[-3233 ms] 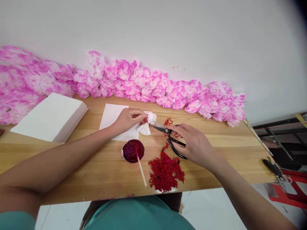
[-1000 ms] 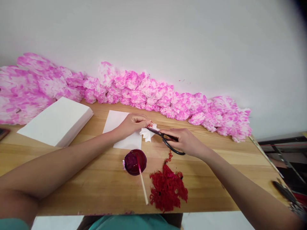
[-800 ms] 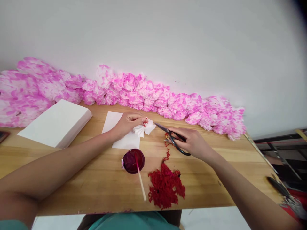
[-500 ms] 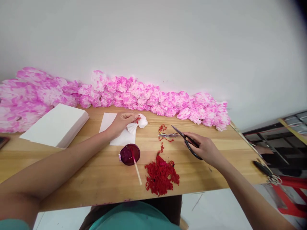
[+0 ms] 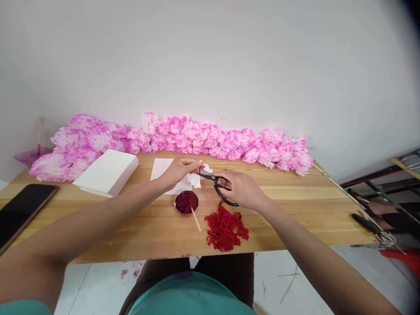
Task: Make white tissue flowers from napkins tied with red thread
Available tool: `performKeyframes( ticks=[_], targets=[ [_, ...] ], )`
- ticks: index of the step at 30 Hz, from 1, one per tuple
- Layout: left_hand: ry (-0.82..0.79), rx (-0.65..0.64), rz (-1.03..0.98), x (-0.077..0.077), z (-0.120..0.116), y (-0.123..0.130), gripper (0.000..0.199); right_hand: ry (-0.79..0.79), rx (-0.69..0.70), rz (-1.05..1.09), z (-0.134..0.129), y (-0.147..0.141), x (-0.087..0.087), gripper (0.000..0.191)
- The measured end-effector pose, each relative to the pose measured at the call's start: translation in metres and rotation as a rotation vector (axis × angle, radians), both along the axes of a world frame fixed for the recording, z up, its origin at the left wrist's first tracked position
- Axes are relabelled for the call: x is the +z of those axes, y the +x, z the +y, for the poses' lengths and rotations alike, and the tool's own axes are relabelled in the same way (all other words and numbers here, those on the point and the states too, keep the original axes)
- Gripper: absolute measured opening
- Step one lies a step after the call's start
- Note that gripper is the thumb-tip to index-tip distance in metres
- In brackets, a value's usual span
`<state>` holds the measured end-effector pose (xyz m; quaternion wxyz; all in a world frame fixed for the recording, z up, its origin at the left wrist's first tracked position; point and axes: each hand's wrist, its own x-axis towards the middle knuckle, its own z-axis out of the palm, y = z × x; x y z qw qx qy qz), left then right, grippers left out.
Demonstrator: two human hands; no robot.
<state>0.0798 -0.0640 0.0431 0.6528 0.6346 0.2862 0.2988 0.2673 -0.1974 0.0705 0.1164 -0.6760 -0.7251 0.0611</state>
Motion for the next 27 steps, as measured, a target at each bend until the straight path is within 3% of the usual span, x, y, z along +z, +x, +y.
performKeyframes(
  ticks=[21,24,27],
  targets=[
    [0.014,0.005,-0.046,0.003,-0.032,0.004,0.03,0.027,0.004,0.068,-0.024,-0.006,-0.003,0.035],
    [-0.003,0.054,-0.036,0.004,-0.027,0.004,0.03,0.026,0.018,0.046,-0.023,-0.006,-0.002,0.036],
    [-0.002,0.167,-0.019,0.017,-0.022,-0.009,0.028,0.029,-0.005,0.009,-0.026,0.003,0.003,0.033]
  ],
)
